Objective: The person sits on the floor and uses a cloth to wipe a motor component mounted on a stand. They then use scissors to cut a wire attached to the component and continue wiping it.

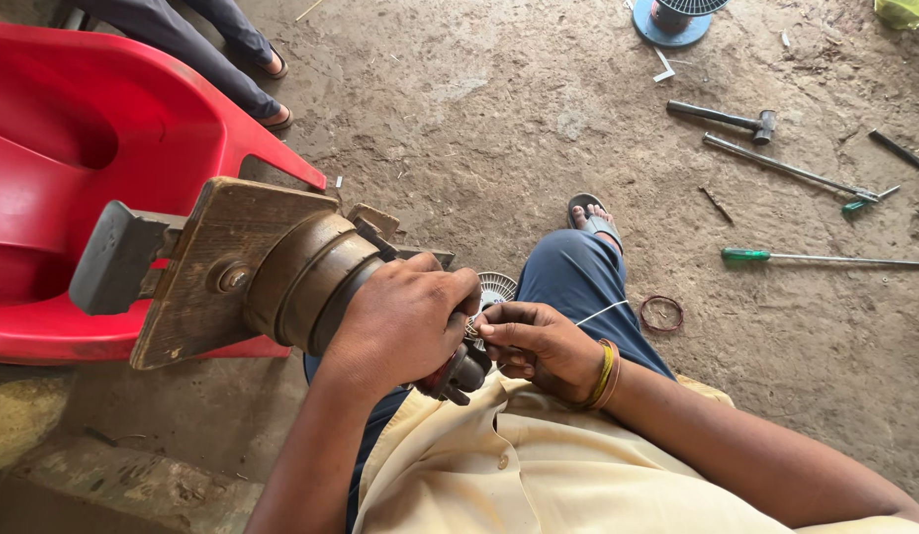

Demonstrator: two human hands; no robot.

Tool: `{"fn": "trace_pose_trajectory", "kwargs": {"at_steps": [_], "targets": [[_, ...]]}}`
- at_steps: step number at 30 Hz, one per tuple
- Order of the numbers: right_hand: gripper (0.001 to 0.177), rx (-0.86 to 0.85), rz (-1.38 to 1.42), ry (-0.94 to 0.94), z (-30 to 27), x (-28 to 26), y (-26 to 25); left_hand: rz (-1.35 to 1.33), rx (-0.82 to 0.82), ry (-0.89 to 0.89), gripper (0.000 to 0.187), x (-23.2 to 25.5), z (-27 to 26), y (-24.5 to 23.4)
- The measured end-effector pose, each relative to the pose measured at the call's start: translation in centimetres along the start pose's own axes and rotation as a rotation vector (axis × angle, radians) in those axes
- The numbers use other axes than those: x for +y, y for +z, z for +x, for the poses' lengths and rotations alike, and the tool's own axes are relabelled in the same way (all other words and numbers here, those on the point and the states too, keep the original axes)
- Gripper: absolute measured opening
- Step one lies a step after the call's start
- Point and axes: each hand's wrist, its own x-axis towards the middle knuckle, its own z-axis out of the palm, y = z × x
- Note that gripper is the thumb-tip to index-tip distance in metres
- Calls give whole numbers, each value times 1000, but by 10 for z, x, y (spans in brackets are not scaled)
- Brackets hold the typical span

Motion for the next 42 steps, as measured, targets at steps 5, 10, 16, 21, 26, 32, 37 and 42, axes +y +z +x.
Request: {"fn": "trace_pose_trajectory", "kwargs": {"at_steps": [5,10,16,21,26,32,37,42], "targets": [[15,-55,32,95,-1,0,-4,6,-17,5,12,0,0,0],[17,-79,62,70,1,0,-3,-16,-9,21,11,0,-2,-2],[17,-48,66,59,2,-2,-2,-51,7,70,23,0,-4,-3],[14,-101,80,17,3,-1,-5,11,-9,43,17,-1,-1,4],[13,-100,114,9,8,2,-8,33,102,80,16,0,-3,9],[9,-38,-977,-553,-7,0,1,183,48,-71,24,6,0,13],[13,-66,-1190,-593,-21,-10,7,215,66,-77,25,13,2,14],[11,16,-1099,-598,-14,-5,0,38,154,12,23,5,-3,9]]}}
